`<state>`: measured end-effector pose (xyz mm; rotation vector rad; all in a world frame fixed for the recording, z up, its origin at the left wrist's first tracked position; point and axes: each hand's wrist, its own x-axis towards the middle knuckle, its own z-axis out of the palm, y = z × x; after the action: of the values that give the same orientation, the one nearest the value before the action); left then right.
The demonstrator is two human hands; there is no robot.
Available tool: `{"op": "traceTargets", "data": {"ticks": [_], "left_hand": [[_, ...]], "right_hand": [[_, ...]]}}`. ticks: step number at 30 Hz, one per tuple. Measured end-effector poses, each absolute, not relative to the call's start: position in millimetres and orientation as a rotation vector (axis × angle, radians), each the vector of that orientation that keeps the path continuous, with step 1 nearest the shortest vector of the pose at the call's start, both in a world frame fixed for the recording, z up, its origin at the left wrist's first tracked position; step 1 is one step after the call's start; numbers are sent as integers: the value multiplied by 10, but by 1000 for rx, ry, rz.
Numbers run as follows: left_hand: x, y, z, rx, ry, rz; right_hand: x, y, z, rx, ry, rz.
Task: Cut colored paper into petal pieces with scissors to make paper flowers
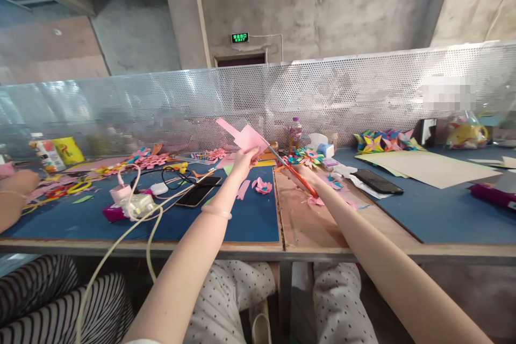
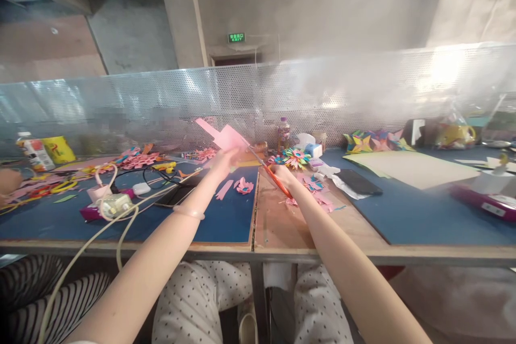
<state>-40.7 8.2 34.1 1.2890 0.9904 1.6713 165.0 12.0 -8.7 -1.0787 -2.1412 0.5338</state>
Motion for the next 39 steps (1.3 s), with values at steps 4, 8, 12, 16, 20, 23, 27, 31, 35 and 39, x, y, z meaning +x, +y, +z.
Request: {"op": "traceTargets", "data": {"ticks": [4, 8, 12, 16, 20, 23, 27, 31, 35, 39], "left_hand": [[-392, 76, 326, 1325, 974, 1684], [-377, 86, 301, 1445, 968, 1666], [-382, 112, 281, 1500, 975, 1697], [-394, 114, 277, 1524, 1008, 1700], [-389, 97, 280, 1532, 1008, 1674], [-385, 94, 280, 1528, 1008, 1688], [-386, 96, 278, 1525, 1023, 1690], [-384, 99, 277, 1518, 1009, 1693], [-377, 95, 283, 1503, 1021, 1695], [-372, 80, 294, 1486, 1045, 1683]], "right_hand": [[1650, 114, -83, -1098, -2123, 568], [1658, 118, -79, -1073, -2129, 512], [1664, 109, -77, -1108, -2128, 499], [1662, 84, -59, -1126, -2126, 503], [1658, 73, -50, -1136, -2118, 500], [1655, 84, -62, -1134, -2117, 498], [1655, 97, -79, -1138, -2112, 477], [1657, 95, -78, -1158, -2107, 465], [1659, 97, -75, -1159, -2100, 468], [1664, 124, -84, -1147, -2110, 464]]}}
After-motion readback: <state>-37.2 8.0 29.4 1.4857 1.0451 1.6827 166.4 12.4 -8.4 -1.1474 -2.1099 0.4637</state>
